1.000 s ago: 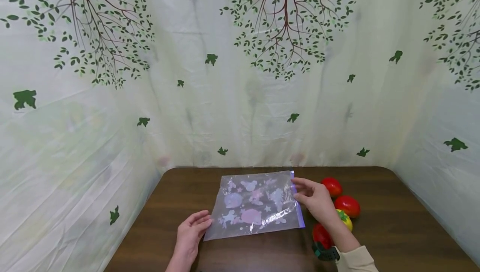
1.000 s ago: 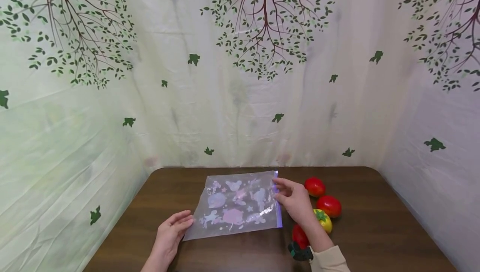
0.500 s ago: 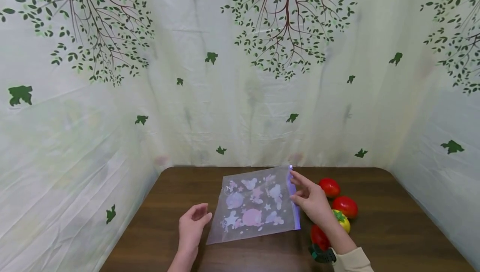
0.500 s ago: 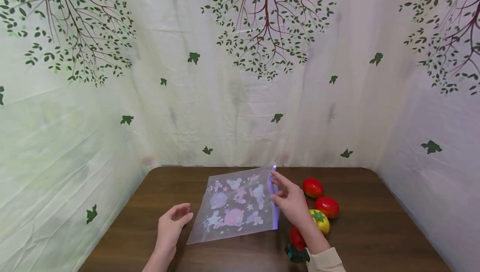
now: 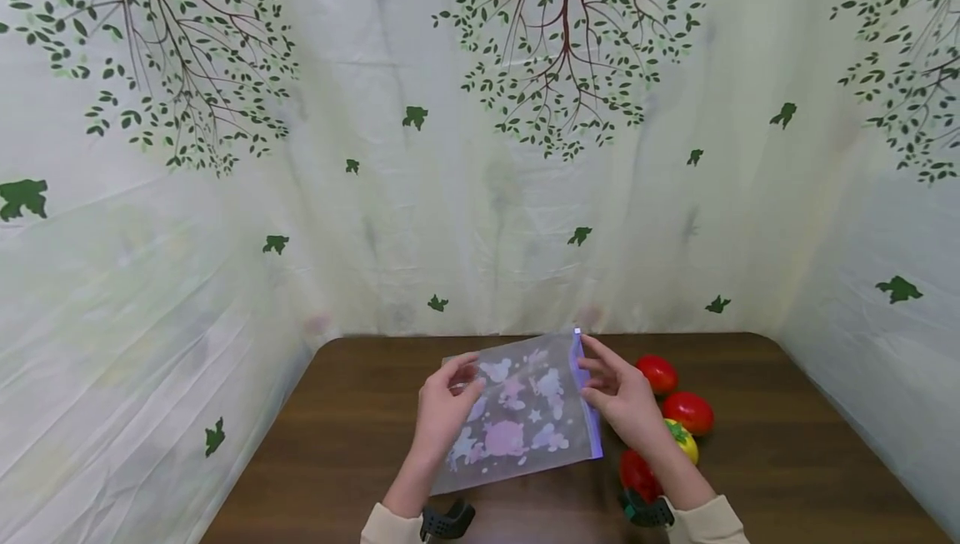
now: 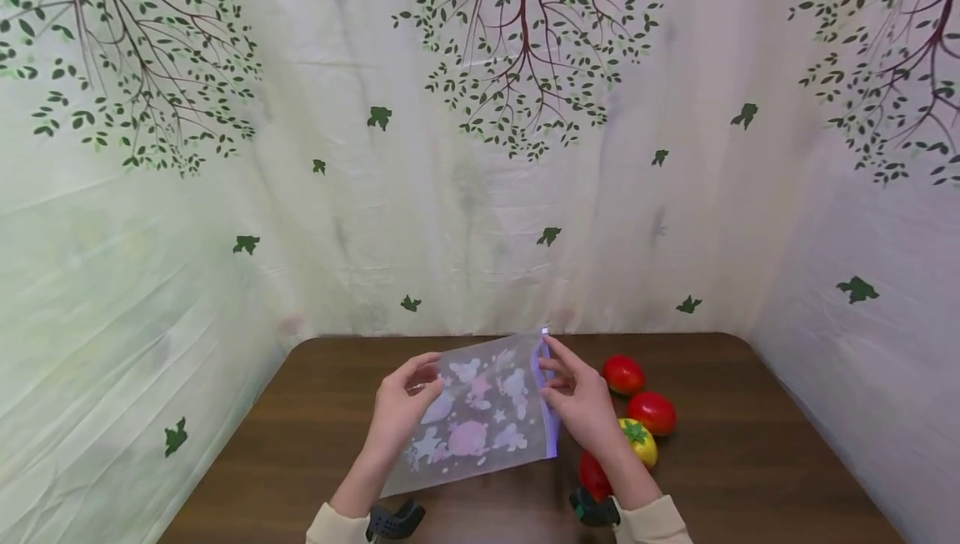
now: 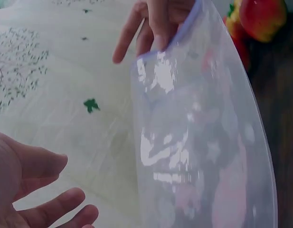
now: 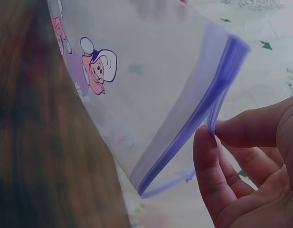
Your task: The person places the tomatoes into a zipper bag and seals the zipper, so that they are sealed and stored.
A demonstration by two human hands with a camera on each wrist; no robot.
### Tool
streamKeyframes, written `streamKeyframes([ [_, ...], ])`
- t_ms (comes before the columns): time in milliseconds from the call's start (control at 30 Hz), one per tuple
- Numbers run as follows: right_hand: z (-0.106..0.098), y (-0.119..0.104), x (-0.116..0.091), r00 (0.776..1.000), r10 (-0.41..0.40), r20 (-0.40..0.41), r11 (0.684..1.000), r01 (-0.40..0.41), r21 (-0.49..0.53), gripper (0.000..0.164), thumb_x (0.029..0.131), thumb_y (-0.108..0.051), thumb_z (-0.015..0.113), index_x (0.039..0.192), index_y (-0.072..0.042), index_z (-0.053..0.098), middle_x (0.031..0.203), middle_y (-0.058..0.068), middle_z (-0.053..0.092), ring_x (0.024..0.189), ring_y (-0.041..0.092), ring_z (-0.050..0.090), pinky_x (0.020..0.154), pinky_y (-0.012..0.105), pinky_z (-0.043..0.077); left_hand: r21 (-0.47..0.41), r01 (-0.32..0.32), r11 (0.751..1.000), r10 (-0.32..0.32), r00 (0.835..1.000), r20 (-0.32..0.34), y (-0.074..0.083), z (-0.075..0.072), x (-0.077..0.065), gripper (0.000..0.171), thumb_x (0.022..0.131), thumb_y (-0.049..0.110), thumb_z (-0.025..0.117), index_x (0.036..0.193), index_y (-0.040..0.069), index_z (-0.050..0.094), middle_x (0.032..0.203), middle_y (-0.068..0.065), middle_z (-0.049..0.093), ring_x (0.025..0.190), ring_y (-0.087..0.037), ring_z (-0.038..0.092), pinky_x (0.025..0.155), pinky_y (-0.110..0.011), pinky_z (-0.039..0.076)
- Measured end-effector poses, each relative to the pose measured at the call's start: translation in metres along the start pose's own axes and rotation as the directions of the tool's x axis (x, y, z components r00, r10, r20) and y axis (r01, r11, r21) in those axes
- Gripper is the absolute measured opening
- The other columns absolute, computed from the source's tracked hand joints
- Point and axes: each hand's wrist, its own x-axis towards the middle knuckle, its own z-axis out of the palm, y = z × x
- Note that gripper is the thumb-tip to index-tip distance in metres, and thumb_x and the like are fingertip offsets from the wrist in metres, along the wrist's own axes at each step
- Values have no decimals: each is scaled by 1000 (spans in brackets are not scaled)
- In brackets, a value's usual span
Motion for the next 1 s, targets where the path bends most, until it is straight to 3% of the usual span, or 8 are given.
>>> streamKeyframes([
  [167,1,-26,-7,1000,-19,17,1000,18,22,72,88,11,68,151,-18,47,126,20,66,100,38,66,83,28,57,7,-77,997,76,995,70,12,24,2,40,91,15,75,130,19,67,117,-2,70,110,-27,64,95,-51,50],
  [333,4,-24,-7,999,-27,30,998,26,49,70,88,9,70,150,-16,48,118,21,69,101,39,66,84,27,57,12,-124,992,122,986,112,14,41,2,42,91,18,76,132,19,67,121,-5,68,114,-30,62,96,-54,49],
  [533,8,1,-1,999,-46,18,997,45,58,72,89,7,71,150,-23,48,117,14,71,101,33,68,86,24,55,-11,-110,994,111,978,179,14,52,1,47,92,24,75,137,22,63,135,-2,62,123,-28,56,102,-54,46],
  [667,10,4,0,997,-72,24,996,71,51,73,89,5,73,148,-31,49,116,9,72,99,27,69,87,26,56,-38,-116,992,122,970,210,14,59,2,47,93,23,75,138,27,62,137,1,61,126,-29,55,100,-54,47],
  [833,13,4,0,997,-72,41,997,70,41,73,89,3,72,149,-30,49,118,7,71,99,26,69,87,27,56,-59,-130,990,141,963,232,14,66,4,49,92,21,76,139,24,62,134,0,64,126,-31,56,100,-53,48],
  [1000,14,4,-1,996,-63,69,998,61,32,72,91,0,72,152,-28,46,122,7,70,101,25,68,87,27,56,-65,-111,992,124,961,248,14,69,5,51,91,21,77,139,20,61,130,-3,67,124,-25,60,103,-49,47],
])
